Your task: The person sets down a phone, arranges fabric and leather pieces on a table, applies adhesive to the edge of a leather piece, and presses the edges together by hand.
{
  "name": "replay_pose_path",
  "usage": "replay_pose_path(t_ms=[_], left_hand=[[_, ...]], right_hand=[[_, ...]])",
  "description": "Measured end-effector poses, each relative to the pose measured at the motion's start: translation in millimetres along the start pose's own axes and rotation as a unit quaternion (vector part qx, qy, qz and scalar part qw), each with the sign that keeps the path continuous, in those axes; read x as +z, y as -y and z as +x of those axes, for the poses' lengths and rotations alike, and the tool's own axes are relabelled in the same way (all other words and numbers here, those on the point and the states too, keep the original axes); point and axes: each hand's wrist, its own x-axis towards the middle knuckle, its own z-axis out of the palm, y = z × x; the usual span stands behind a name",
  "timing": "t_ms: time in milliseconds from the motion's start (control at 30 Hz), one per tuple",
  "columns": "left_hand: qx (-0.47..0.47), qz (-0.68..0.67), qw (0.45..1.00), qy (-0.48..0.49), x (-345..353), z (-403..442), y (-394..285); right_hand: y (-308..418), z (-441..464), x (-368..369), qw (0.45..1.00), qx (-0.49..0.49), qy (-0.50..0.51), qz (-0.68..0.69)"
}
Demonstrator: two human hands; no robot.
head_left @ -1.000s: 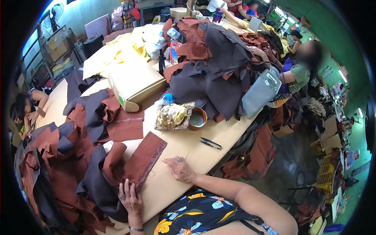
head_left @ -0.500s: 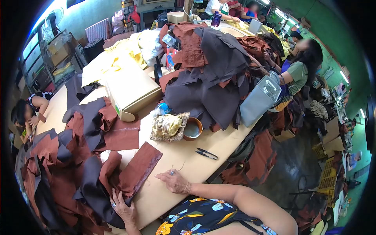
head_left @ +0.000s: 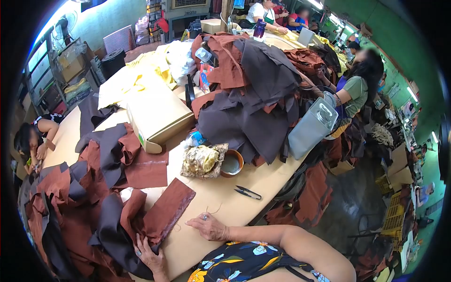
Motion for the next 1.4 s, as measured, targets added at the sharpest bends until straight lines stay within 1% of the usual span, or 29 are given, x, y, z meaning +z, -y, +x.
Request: replay_pose_path(t_ms=[133,267,367,467,567,767,1067,1133,1233,1267,1300,1333,1400], left_hand=[[-0.005,-0.010,1.000,-0.003,-2.4,0.2,-3.8],[0.002,-0.004,1.000,0.009,-3.6,1.3,-2.5],[-0.010,-0.017,0.998,0.060,-14.0,5.9,-4.2],[0.003,-0.029,0.993,0.114,-31.5,13.8,-9.5],[0.010,-0.021,0.991,0.131,-33.8,12.3,-5.5],[0.005,-0.008,0.997,0.081,-14.9,1.6,0.3],[-0.012,-0.023,0.996,0.086,-18.4,1.5,-4.5],[-0.001,-0.025,0.997,0.079,-14.1,4.3,-4.7],[-0.008,-0.017,0.997,0.072,-19.5,6.7,-12.1],[-0.004,-0.014,0.998,0.064,-18.3,6.2,-11.5],[-0.007,-0.013,0.999,0.050,-16.8,6.4,-12.9],[-0.016,-0.012,0.998,0.054,-18.5,6.4,-16.4],[0.007,-0.013,0.999,0.036,-9.8,1.1,-4.6]], right_hand=[[3.0,1.6,-3.4,1.000,0.009,0.004,0.013],[6.7,3.2,-9.6,1.000,0.017,0.008,-0.010],[8.4,3.0,-11.0,1.000,0.016,-0.003,-0.014],[8.2,4.1,-12.3,1.000,0.016,-0.009,-0.003],[7.1,3.6,-10.9,1.000,0.018,-0.010,-0.002],[7.1,3.0,-10.7,1.000,0.021,-0.007,-0.004],[5.8,0.6,-8.0,0.999,0.025,0.000,-0.027],[3.2,0.2,-6.4,1.000,0.020,0.004,-0.022],[-1.6,-3.0,-7.9,0.999,0.018,-0.023,0.042],[-2.8,-2.4,-12.1,0.997,0.008,-0.050,0.054],[-5.9,-4.7,-17.5,0.997,0.017,-0.059,0.055],[-11.3,-7.8,-23.3,0.998,0.020,-0.063,0.011],[-22.6,-6.9,-36.2,0.994,0.028,-0.106,0.009]])
